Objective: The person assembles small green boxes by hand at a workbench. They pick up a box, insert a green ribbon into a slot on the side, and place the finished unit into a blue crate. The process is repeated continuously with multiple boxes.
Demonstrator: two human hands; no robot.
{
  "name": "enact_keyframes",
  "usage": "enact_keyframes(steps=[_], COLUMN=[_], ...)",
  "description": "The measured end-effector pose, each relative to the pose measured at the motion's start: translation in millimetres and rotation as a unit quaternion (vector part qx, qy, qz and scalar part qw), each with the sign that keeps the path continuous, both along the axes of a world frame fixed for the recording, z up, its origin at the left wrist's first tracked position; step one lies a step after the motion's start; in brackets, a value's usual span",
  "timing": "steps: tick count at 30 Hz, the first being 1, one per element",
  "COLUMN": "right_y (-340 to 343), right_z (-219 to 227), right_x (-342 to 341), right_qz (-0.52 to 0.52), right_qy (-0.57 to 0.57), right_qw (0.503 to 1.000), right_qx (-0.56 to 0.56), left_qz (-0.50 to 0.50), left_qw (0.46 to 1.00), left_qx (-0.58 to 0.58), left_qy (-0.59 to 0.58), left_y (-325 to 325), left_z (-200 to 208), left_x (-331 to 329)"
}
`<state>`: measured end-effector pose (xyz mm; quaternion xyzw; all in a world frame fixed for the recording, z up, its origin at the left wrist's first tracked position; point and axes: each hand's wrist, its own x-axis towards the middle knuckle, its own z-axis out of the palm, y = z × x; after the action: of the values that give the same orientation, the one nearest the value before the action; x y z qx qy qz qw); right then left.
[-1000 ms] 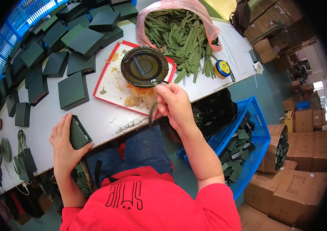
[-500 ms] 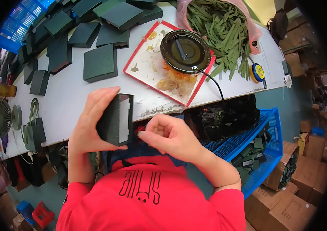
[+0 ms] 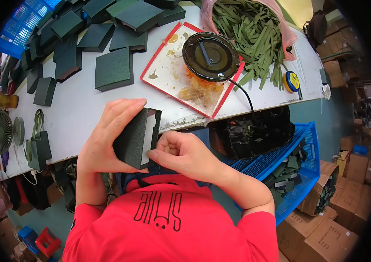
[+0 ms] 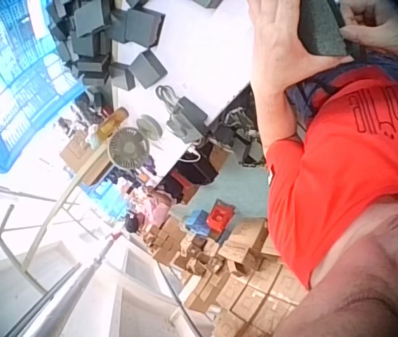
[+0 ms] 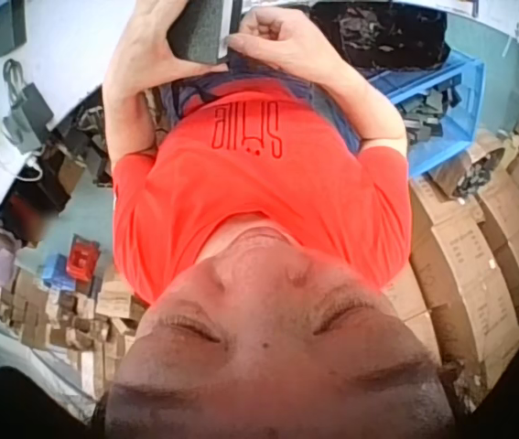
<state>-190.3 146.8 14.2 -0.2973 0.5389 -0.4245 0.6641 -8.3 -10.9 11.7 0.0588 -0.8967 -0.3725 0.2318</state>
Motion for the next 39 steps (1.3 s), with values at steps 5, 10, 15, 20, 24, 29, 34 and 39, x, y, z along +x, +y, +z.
enact_keyframes(steps=[5,10,15,20,24,29,34,39], right_y=[1,-3,1,35,29,29,38,38], right_z=[-10,-21,-4,-9,-23,-36,-39,-37], right_x=[2,-4,-20,-7,7,21,-14,-37], right_qz=[0.031,0.038,-0.069,-0.118,0.045,-0.254,-0.395,-0.463], right_qy=[0.129,0.117,0.133,0.128,-0.018,-0.208,-0.326,-0.297], right_qw=[0.991,0.992,0.985,0.974,0.999,0.944,0.852,0.821], right_qx=[-0.019,-0.028,-0.092,-0.145,-0.02,-0.038,-0.106,-0.156], left_qz=[0.005,0.03,0.083,0.128,0.099,0.087,0.099,0.12], left_qw=[0.999,0.995,0.995,0.991,0.993,0.995,0.994,0.991], left_qx=[-0.04,-0.083,-0.051,-0.05,-0.034,-0.028,-0.031,-0.04], left_qy=[-0.022,-0.041,-0.026,0.007,0.046,0.033,-0.015,-0.04], left_y=[5,11,7,5,10,14,11,8], left_z=[3,1,-4,-6,-7,-7,-5,-15], left_x=[-3,-6,0,1,-7,-7,4,19])
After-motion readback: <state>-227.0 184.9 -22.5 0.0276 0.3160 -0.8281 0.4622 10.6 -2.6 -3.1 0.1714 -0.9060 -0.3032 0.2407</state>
